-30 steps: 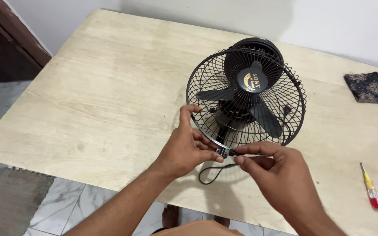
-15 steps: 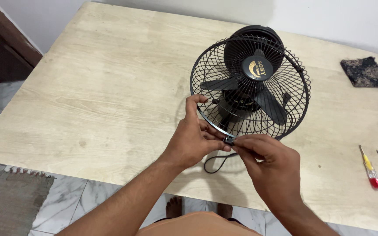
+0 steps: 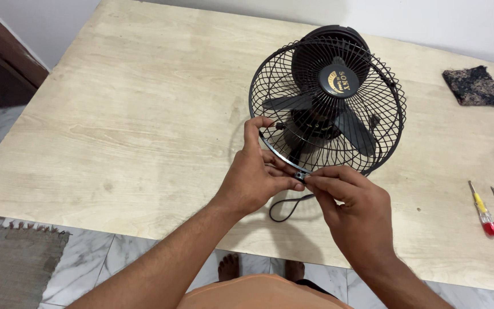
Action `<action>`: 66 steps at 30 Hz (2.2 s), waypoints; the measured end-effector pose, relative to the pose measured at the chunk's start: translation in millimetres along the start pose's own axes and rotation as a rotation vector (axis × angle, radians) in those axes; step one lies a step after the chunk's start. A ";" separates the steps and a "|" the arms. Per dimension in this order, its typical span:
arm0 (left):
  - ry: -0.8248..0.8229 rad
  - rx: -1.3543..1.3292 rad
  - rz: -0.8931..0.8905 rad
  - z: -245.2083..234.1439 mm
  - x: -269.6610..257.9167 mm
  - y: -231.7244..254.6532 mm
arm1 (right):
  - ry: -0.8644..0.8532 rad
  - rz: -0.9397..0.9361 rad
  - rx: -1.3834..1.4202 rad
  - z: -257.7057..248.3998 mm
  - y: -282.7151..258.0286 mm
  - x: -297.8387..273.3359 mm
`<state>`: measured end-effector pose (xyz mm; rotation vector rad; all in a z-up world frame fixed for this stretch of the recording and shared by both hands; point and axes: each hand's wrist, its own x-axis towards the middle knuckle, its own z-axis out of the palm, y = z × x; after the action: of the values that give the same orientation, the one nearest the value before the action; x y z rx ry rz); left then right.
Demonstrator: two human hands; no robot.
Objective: The person reassembles a black electric fan on a light wooden table. They attach the front wire cage to the fan head, align the neck with the base, and secure the cage using a screwdriver and screws.
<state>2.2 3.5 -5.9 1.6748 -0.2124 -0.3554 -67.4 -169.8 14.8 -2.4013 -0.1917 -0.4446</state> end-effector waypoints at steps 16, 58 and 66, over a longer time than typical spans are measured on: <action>0.011 -0.070 -0.035 0.7 -3.9 3.8 | -0.005 -0.047 -0.010 2.0 0.9 -0.3; 0.041 -0.211 -0.146 5.2 -4.4 10.9 | -0.004 -0.117 0.050 3.1 19.6 1.6; 0.083 -0.153 -0.274 9.8 -1.4 25.1 | -0.030 -0.108 0.125 3.8 20.0 5.7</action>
<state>-0.9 -8.6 18.0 1.5655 0.1057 -0.4932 -56.0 -182.4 2.3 -2.2830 -0.3539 -0.4330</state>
